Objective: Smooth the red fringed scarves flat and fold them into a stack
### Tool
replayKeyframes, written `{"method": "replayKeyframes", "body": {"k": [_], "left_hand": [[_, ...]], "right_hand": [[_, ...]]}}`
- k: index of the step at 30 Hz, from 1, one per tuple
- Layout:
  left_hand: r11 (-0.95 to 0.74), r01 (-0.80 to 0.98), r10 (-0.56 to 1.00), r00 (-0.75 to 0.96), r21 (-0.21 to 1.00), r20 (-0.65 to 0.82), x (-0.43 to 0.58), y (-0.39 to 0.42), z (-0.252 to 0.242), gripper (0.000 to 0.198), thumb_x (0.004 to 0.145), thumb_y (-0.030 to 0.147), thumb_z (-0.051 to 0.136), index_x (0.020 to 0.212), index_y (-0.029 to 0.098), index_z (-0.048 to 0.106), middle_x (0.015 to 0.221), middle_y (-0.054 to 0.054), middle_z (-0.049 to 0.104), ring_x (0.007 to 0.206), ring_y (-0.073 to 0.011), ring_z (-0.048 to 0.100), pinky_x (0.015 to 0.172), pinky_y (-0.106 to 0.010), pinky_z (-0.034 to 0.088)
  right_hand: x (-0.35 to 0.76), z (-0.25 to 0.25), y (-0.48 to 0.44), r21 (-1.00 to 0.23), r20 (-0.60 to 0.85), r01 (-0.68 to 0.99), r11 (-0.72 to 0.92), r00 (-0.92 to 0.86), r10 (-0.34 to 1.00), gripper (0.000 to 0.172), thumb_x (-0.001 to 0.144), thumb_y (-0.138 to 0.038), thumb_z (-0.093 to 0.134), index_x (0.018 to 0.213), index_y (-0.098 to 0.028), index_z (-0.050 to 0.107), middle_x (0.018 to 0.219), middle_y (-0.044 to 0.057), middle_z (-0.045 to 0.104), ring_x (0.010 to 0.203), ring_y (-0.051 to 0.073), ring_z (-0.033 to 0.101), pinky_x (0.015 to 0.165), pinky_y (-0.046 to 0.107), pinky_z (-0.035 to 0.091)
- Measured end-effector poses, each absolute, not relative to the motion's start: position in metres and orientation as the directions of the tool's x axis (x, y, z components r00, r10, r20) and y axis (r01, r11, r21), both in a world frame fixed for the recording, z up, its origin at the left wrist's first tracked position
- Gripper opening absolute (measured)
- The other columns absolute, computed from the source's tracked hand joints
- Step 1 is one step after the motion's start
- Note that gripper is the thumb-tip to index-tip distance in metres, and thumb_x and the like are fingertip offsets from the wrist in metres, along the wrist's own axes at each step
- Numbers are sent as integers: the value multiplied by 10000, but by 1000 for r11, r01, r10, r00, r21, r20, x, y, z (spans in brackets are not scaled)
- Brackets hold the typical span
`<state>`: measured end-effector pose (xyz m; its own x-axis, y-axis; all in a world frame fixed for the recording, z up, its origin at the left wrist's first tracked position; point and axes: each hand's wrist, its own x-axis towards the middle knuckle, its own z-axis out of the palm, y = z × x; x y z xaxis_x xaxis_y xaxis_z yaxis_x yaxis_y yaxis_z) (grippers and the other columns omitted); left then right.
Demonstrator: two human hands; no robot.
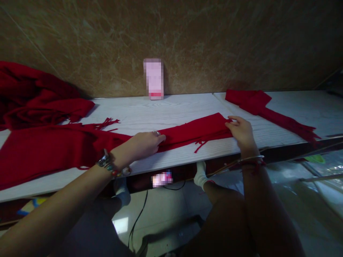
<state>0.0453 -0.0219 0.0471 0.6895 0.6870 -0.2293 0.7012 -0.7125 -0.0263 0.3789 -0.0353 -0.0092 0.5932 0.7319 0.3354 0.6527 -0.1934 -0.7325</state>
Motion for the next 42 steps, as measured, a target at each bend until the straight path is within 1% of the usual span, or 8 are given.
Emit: {"method": "replayKeyframes", "body": {"k": [10, 17, 21, 24, 27, 35, 39, 42], "left_hand": [[-789, 609, 602, 793, 86, -92, 65, -19, 42, 382, 893, 379, 472, 1187, 157, 572, 1198, -145, 573, 1017, -251, 589, 865, -356, 470], [-726, 570, 658, 739, 384, 147, 130, 16, 48, 431, 906, 326, 467, 1278, 108, 484, 1279, -165, 542, 1171, -241, 510, 1023, -372, 367], [-675, 361, 611, 762, 643, 214, 164, 40, 54, 583, 840, 310, 567, 1349, 98, 377, 1390, -176, 461, 1256, -229, 445, 1055, -359, 324], [-585, 119, 503, 829, 802, 244, 180, 50, 54, 312, 814, 291, 578, 1077, 125, 555, 1128, -107, 625, 1033, -193, 570, 937, -352, 413], [-475, -38, 488, 820, 879, 299, 190, 53, 52, 111, 790, 240, 588, 793, 140, 540, 788, -10, 597, 754, -135, 558, 784, -322, 444], [-480, -64, 525, 778, 875, 345, 215, 57, 63, 107, 826, 244, 574, 833, 138, 558, 807, -10, 580, 780, -128, 541, 802, -305, 430], [-564, 187, 643, 711, 804, 285, 213, 44, 66, 394, 896, 391, 485, 1213, 157, 482, 1055, -89, 619, 936, -191, 586, 848, -348, 457], [-653, 442, 718, 618, 614, 319, 198, 15, 54, 716, 837, 501, 550, 1415, 175, 279, 1362, -185, 457, 1223, -300, 458, 1002, -479, 370]], "right_hand": [[373, -2, -35, -862, 310, 507, -24, 564, 765, 294, 724, -240, 564, 1004, -231, 654, 738, 37, 676, 708, 228, 661, 647, 413, 549], [354, 19, -49, -695, 533, 704, 147, 367, 762, 277, 697, -247, 579, 968, -243, 636, 804, 20, 604, 794, 196, 616, 733, 376, 546], [344, 27, -61, -641, 595, 713, 283, 229, 770, 286, 689, -236, 575, 970, -225, 622, 814, 30, 583, 848, 200, 603, 801, 378, 532], [343, 28, -65, -634, 614, 708, 311, 216, 759, 335, 705, -251, 569, 1036, -221, 605, 873, 49, 609, 916, 212, 607, 840, 385, 527], [346, 26, -65, -639, 592, 722, 266, 241, 769, 377, 771, -290, 530, 1141, -232, 574, 1026, 78, 644, 1030, 226, 602, 884, 402, 520], [352, 38, -65, -665, 632, 705, 246, 357, 688, 267, 769, -307, 604, 1010, -207, 657, 1039, 93, 705, 1021, 264, 647, 914, 454, 519], [353, 45, -57, -697, 659, 662, 275, 442, 609, 223, 754, -282, 631, 971, -244, 668, 996, 62, 714, 976, 258, 663, 836, 442, 554], [354, 44, -47, -756, 612, 594, 274, 493, 618, 251, 713, -223, 652, 963, -243, 664, 928, 54, 716, 889, 247, 681, 761, 421, 571]]}}
